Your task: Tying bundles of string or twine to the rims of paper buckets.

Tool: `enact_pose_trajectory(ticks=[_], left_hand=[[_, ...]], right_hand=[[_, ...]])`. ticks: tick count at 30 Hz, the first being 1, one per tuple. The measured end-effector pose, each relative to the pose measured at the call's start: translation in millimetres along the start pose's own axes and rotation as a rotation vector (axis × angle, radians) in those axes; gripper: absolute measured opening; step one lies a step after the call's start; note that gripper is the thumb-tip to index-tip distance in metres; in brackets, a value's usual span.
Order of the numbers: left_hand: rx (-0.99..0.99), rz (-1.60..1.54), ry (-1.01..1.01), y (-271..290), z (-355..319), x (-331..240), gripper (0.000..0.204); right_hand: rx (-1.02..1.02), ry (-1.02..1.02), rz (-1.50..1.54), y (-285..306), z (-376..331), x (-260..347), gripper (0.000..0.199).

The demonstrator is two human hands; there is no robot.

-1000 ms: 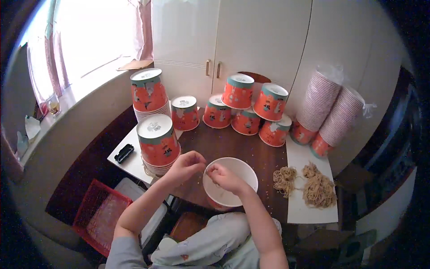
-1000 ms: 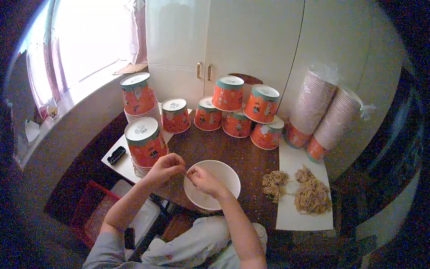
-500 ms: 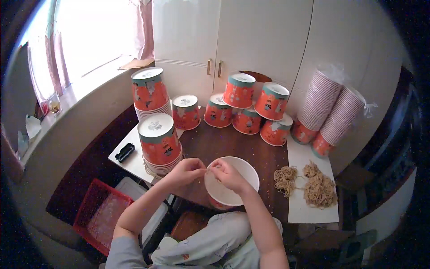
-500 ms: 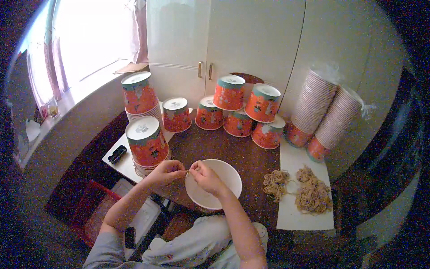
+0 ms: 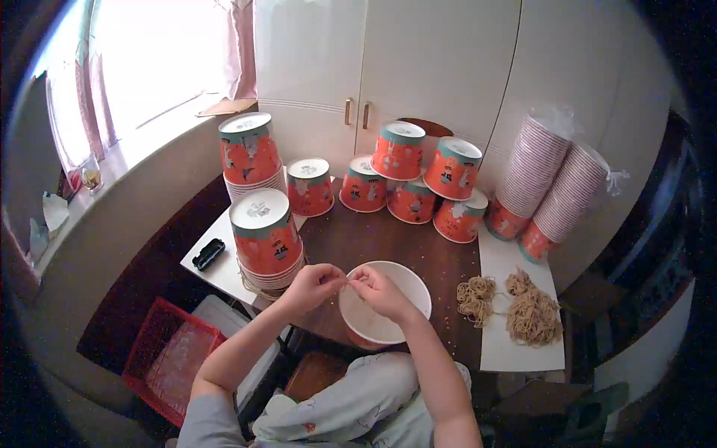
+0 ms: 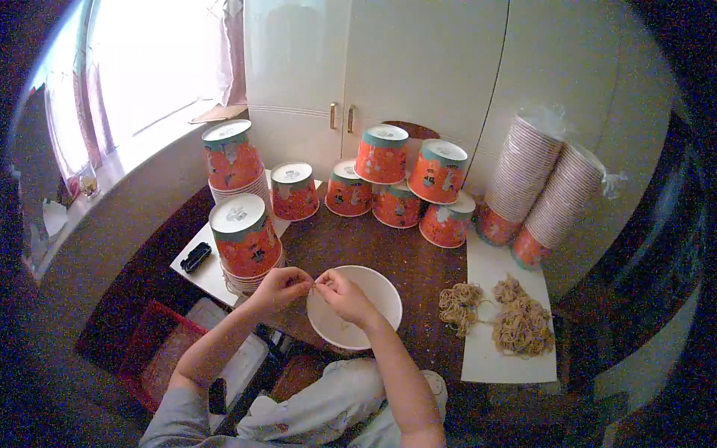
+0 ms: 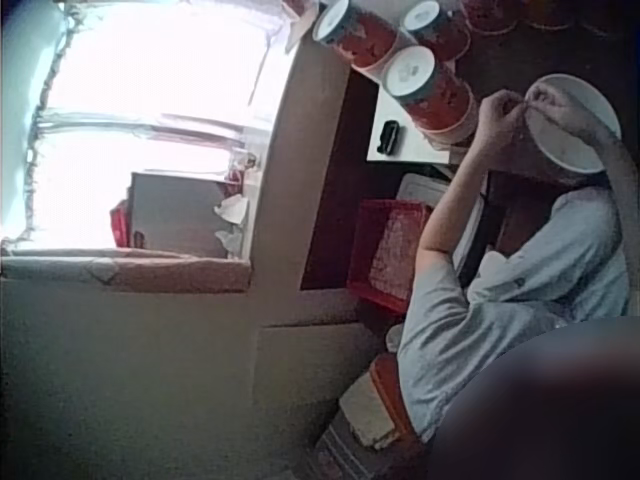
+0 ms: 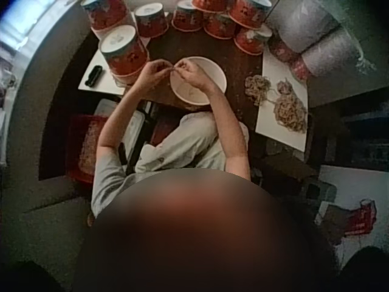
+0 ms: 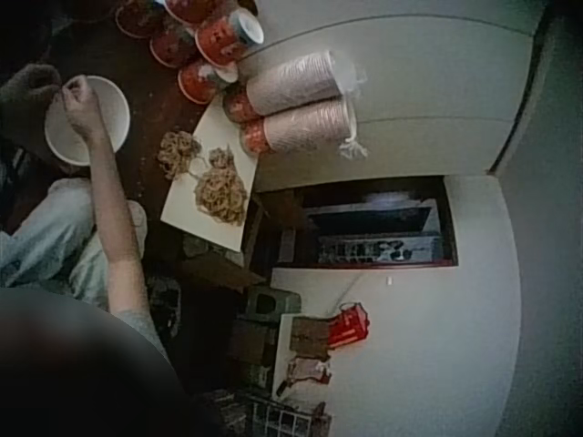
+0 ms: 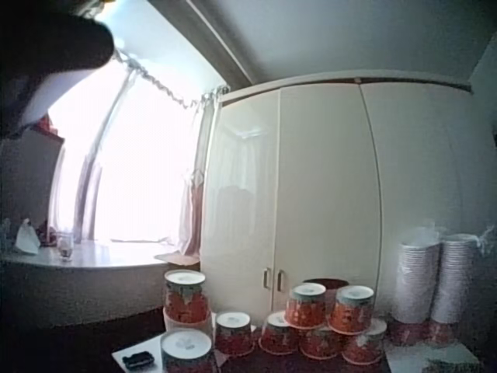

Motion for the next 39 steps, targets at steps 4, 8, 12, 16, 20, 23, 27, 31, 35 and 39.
enact_pose_trajectory(ticks=[4, 8, 12, 16, 20, 23, 27, 31, 35, 39], left_hand=[[-0.028, 0.007, -0.035, 0.3, 1.5, 3.6, 0.015], [-0.074, 0.002, -0.053, 1.4, 3.4, 13.6, 0.015], [-0.099, 0.015, -0.037, -0.9, 1.3, 15.1, 0.014], [-0.125, 0.03, -0.043, -0.1, -2.5, 12.1, 0.013], [-0.129, 0.008, -0.076, -2.0, -1.4, 13.9, 0.013], [-0.138, 0.053, -0.085, -1.4, -2.1, 12.6, 0.012], [-0.138, -0.07, -0.073, -1.4, -3.9, 19.1, 0.012], [-0.155, 0.059, -0.126, -0.9, -3.2, 10.3, 0.011], [-0.166, 0.111, -0.168, 2.8, -6.1, -1.7, 0.012], [-0.207, 0.123, -0.301, 8.5, -10.6, -18.2, 0.014]], right_hand=[[-0.005, 0.043, -0.016, 1.7, 1.7, -2.2, 0.008], [-0.003, 0.103, -0.056, 0.1, 0.7, 4.4, 0.005], [-0.019, 0.136, -0.075, 2.2, -1.6, 7.2, 0.008], [0.03, 0.172, -0.028, -0.4, -2.8, 11.0, 0.006], [-0.024, 0.176, -0.041, 4.3, -1.6, 3.7, 0.005], [-0.095, 0.215, -0.05, 6.6, -0.5, 4.9, 0.005], [-0.094, 0.193, -0.107, 5.3, 2.1, 3.4, 0.009], [-0.103, 0.164, -0.122, 7.3, -0.7, 7.3, 0.012], [-0.154, 0.15, -0.188, 12.2, 1.1, 10.1, 0.015], [-0.142, 0.157, -0.187, 8.5, 1.1, 15.3, 0.016]])
Point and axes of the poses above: each hand's wrist, its own z-axis towards the middle knuckle, its own y-axis out of the back of the hand, x = y × z, the point moved 7 cm from there along z, towards the middle knuckle, and after that the axes turned 2 degrees about -z, right-handed, at the moved point
